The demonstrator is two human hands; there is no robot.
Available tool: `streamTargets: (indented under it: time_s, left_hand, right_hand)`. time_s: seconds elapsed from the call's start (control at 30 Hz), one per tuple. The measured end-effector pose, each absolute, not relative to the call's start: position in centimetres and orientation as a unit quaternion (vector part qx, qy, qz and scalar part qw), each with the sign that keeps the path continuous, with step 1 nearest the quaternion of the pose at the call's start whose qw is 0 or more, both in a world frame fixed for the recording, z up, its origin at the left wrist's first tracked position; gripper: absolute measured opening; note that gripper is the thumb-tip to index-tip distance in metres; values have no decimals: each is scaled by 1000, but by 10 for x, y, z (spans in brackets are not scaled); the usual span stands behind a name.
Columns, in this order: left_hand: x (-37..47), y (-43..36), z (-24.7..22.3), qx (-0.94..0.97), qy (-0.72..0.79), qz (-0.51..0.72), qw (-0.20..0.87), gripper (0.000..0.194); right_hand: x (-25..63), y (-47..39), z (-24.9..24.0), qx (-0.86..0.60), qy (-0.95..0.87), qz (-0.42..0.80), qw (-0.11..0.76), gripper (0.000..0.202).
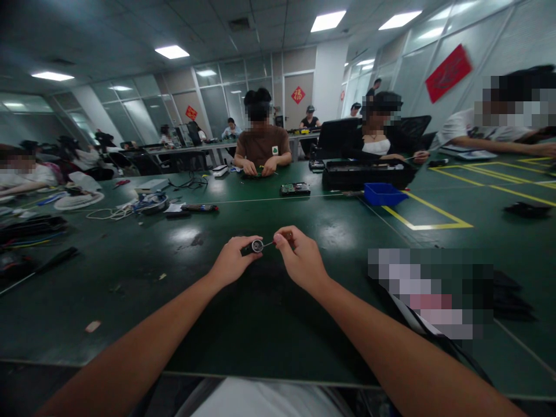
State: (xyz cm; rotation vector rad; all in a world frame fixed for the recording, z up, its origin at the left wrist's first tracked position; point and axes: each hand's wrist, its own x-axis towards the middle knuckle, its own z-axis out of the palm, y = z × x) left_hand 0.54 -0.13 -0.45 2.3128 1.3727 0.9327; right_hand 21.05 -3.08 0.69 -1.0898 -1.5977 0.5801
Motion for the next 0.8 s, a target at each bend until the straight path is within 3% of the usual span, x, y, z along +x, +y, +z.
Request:
streamTargets:
  time_s: [0.3,0.8]
  left_hand:
    - [4,0,-7,806,472,326,146,38]
    - [4,2,-8,802,480,326,142,38]
  right_hand:
    - [209,-36,16,-478,-702,151,505,18]
    - [210,-34,12,-469,-678,173,539,20]
